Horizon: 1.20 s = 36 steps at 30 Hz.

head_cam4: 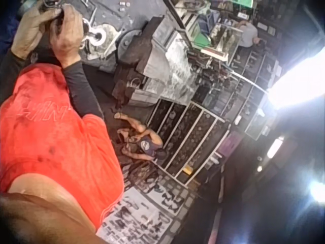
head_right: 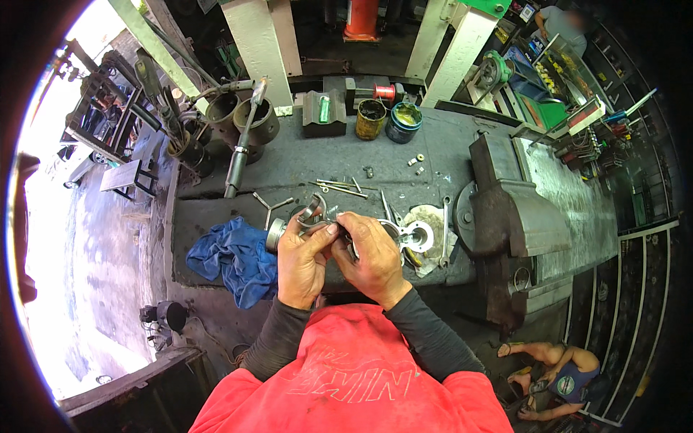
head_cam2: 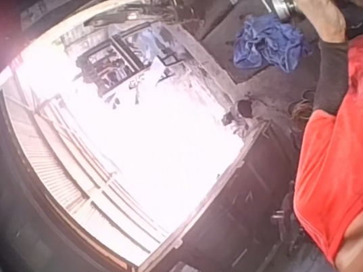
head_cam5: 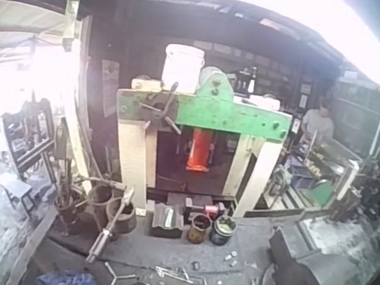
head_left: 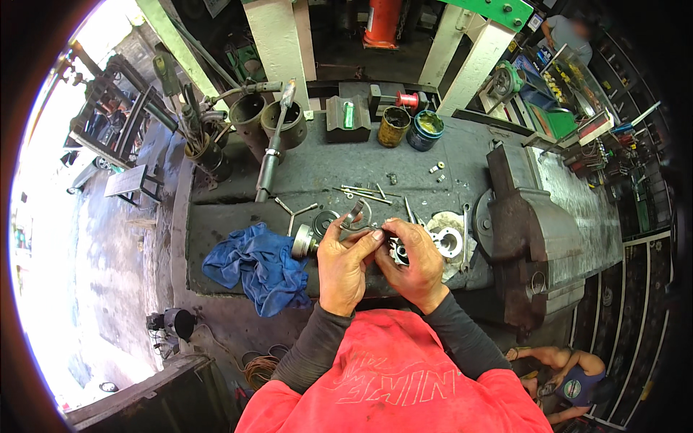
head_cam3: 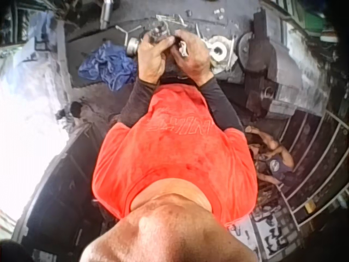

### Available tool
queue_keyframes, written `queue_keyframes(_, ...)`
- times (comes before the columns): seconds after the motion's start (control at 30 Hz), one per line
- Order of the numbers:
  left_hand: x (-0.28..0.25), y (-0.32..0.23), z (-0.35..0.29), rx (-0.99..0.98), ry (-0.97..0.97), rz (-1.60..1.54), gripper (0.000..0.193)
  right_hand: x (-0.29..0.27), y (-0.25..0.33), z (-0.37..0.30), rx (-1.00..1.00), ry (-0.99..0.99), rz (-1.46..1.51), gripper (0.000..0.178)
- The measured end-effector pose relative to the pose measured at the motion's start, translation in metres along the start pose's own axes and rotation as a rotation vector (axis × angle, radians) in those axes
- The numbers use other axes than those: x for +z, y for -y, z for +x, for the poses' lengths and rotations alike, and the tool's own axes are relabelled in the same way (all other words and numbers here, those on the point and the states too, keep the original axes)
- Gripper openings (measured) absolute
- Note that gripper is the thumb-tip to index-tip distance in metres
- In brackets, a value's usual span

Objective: The person cleans a cylindrical mechanical component with a blue cloth, then assembles it with gears and small metal parts on a workbench. They handle multiple small components, including gears and a metal ring, and place them into the housing.

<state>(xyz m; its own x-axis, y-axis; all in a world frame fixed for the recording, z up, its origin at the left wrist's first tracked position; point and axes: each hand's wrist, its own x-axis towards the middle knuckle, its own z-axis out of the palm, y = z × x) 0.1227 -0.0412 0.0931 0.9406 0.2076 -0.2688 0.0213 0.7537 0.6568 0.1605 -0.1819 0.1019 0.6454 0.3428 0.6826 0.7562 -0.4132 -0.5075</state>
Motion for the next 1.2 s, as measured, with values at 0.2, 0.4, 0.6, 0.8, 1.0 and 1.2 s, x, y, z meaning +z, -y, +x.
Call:
queue_keyframes(0.2,0.013,-0.003,0.007,0.077,-0.035,0.12,0.055,0.001,-0.006,0.005,-0.012,-0.038,-0.042,0.05)
queue_keyframes(0.4,0.025,-0.007,0.017,0.075,0.033,0.18,0.057,-0.001,-0.015,0.012,-0.007,-0.085,-0.021,0.055)
queue_keyframes(0.6,0.04,-0.006,0.027,0.089,-0.005,0.236,0.06,-0.002,-0.025,0.018,0.0,-0.114,-0.036,0.056)
queue_keyframes(0.8,0.053,-0.002,0.039,0.054,0.012,0.134,0.068,-0.01,-0.036,0.021,0.021,-0.161,-0.038,0.056)
queue_keyframes(1.0,0.056,0.01,0.047,0.015,0.137,0.086,0.077,-0.019,-0.046,0.026,0.104,-0.205,-0.019,0.047)
queue_keyframes(1.2,0.04,-0.013,0.056,0.041,0.096,0.313,0.057,-0.033,-0.044,0.037,0.35,-0.246,0.402,0.058)
